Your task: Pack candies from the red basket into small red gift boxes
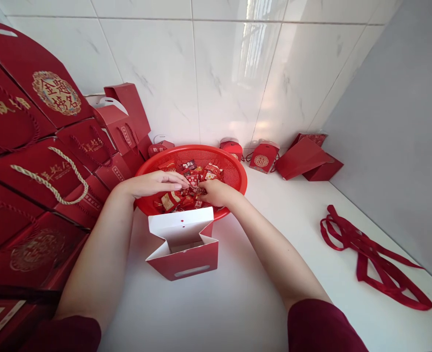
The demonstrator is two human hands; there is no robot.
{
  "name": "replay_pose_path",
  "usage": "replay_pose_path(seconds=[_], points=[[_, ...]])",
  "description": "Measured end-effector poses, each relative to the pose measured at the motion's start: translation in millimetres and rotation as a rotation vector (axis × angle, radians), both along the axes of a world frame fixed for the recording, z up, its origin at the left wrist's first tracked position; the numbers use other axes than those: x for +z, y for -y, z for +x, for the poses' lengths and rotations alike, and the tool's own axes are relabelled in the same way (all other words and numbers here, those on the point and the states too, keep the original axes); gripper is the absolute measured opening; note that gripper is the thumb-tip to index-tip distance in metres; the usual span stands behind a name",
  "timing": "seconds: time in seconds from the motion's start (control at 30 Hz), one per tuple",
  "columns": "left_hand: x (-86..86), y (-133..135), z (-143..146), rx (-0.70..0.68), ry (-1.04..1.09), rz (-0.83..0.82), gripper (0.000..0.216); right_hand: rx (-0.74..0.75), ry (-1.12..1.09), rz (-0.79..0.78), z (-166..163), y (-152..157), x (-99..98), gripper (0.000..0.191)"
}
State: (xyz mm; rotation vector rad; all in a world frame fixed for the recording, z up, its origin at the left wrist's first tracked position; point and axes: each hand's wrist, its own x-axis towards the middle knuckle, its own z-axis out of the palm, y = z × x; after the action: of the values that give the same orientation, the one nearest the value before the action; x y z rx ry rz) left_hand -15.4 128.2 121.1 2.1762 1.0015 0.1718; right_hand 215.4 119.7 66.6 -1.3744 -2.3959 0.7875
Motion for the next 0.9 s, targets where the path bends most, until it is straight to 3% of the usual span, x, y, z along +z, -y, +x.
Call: replay_pose_path(seconds=[0.07, 0.2, 0.27, 0.47, 0.9], points=[[7.6, 5.3, -4.3, 0.036, 0.084, -0.001, 0.039, 0.02, -0.081, -0.031, -0.2, 1.0, 3.3, 0.014], [13.5, 11.7, -7.1, 0.214, 0.241, 0.11, 0.037, 0.12, -0.467, -0.282, 0.4, 1.8, 7.7, 0.035], [13.8, 13.6, -4.2, 0.286, 0.278, 0.178, 0.039, 0.17, -0.607, -0.304, 1.3, 2.1, 8.6, 0.044], [17.6, 19.6, 13.6, 0.063, 0.159, 0.151, 0.031, 0.254, -0.72, -0.236, 6.5, 5.6, 11.6, 0.041], [20.1, 22.3, 16.3, -0.026, 0.169, 0.185, 0.03, 0.295, -0.743, -0.259, 7.2, 10.0, 15.1, 0.038]])
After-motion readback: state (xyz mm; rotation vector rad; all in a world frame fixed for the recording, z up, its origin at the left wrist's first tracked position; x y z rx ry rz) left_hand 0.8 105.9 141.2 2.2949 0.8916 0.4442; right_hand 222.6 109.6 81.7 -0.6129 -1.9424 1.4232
